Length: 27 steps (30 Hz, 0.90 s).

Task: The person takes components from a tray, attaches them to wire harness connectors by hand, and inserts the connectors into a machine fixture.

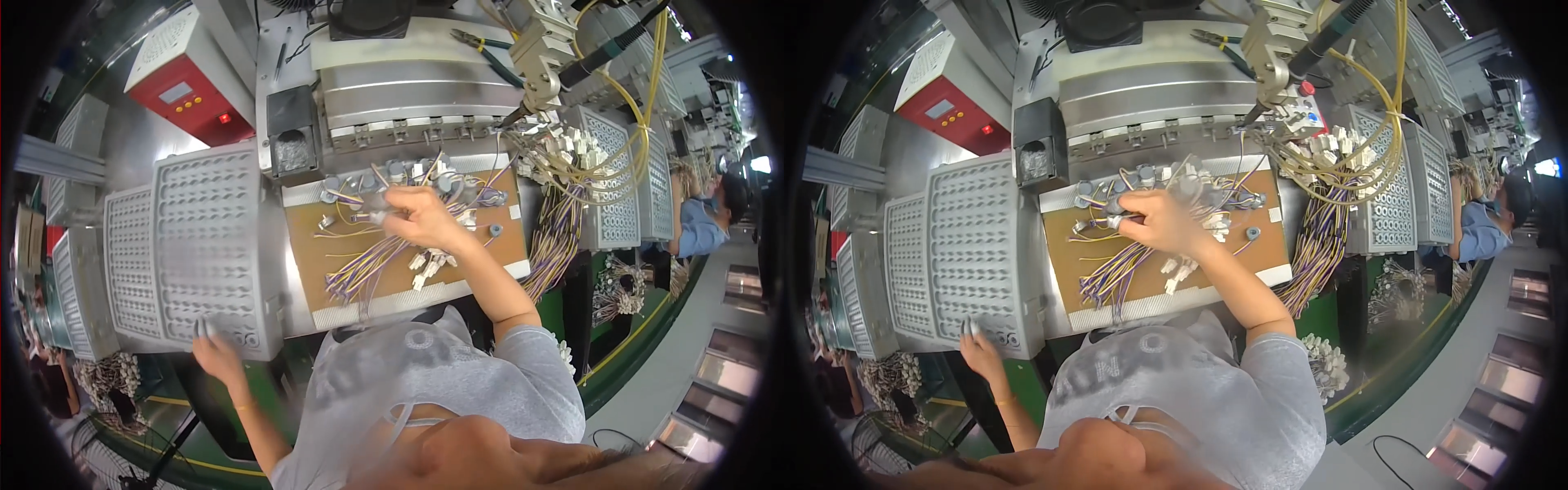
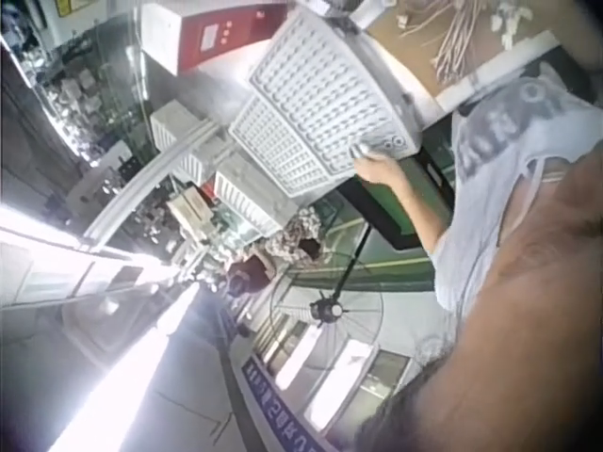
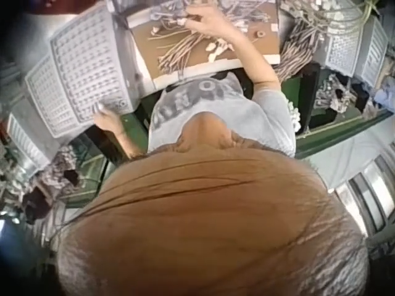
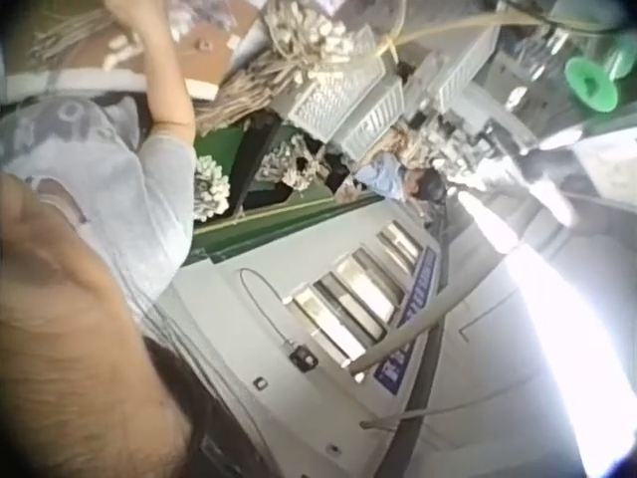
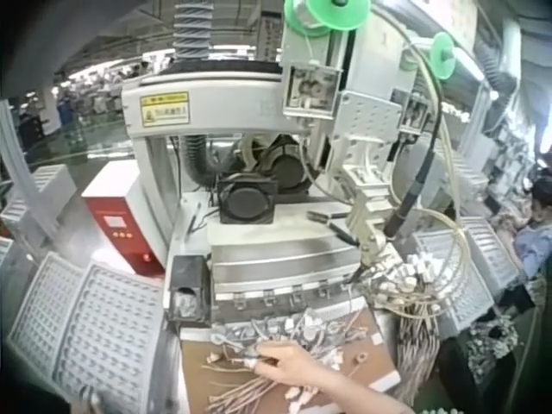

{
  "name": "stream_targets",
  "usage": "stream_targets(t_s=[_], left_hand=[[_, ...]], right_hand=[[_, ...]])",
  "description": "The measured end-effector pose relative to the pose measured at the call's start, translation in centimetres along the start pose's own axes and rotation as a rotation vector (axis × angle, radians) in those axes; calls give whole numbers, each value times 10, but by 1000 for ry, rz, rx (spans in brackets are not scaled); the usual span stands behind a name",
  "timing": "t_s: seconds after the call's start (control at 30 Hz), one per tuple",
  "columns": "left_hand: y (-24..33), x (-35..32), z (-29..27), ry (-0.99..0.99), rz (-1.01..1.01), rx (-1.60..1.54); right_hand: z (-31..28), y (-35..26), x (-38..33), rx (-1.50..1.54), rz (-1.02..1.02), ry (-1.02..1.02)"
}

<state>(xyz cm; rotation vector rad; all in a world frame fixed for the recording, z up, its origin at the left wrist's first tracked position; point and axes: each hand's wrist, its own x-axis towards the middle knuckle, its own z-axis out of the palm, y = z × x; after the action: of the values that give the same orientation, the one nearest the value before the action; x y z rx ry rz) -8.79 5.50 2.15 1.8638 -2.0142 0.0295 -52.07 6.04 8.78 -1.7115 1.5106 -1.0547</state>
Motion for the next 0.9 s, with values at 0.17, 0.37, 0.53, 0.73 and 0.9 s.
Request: stream_targets(t_s=[0.17,0.37,0.53,0.73,0.9], left_hand=[[22,-31,-17,17,214,232],[39,-21,-24,-102,-129,-83],[124,21,-19,-222,-348,-1244],[199,27,22,-653,-224,-1505],[209,24,27,-699,-239,-1609]], right_hand=[[10,7,7,81,-82,42],[24,4,-3,53,29,6],[41,-3,-8,201,70,10],[56,6,-17,306,206,-21],[60,11,-21,379,256,-24]])
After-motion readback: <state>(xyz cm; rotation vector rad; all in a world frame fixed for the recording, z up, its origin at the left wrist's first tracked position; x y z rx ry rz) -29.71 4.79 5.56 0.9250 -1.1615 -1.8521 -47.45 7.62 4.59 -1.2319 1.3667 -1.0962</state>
